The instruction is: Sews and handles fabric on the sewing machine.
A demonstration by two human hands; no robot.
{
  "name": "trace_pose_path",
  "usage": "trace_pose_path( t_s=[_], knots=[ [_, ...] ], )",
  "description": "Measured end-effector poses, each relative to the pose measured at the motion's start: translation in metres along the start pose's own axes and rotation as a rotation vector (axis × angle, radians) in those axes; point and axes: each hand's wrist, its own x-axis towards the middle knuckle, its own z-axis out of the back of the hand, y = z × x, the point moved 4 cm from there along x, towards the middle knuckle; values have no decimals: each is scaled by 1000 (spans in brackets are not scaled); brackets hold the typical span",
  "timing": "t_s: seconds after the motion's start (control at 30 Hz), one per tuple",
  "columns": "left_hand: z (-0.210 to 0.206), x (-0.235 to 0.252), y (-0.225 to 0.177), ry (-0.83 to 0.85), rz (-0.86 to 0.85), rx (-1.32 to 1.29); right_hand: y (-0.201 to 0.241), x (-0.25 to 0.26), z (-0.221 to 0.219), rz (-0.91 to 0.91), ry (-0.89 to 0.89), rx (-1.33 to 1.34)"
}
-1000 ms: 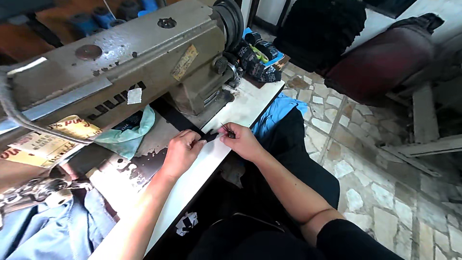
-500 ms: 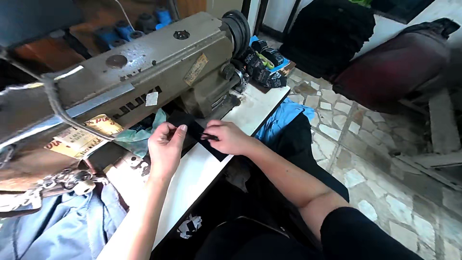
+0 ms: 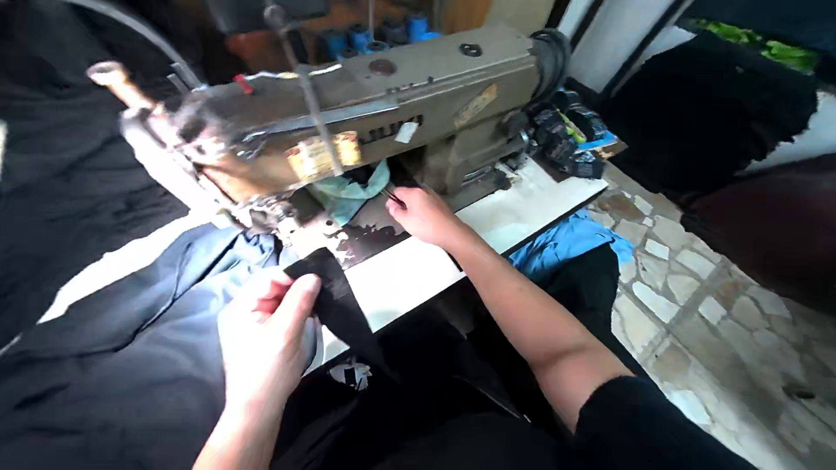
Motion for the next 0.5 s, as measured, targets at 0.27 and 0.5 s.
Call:
trace_pose_path(
  t_s=[0.27,0.5],
  knots=[
    [4,-12,43,-18,331,-156,57,-70,-75,203,28,905],
    [14,-12,41,-155,-186,366,66,-67,-81,329,-274,609]
  ],
)
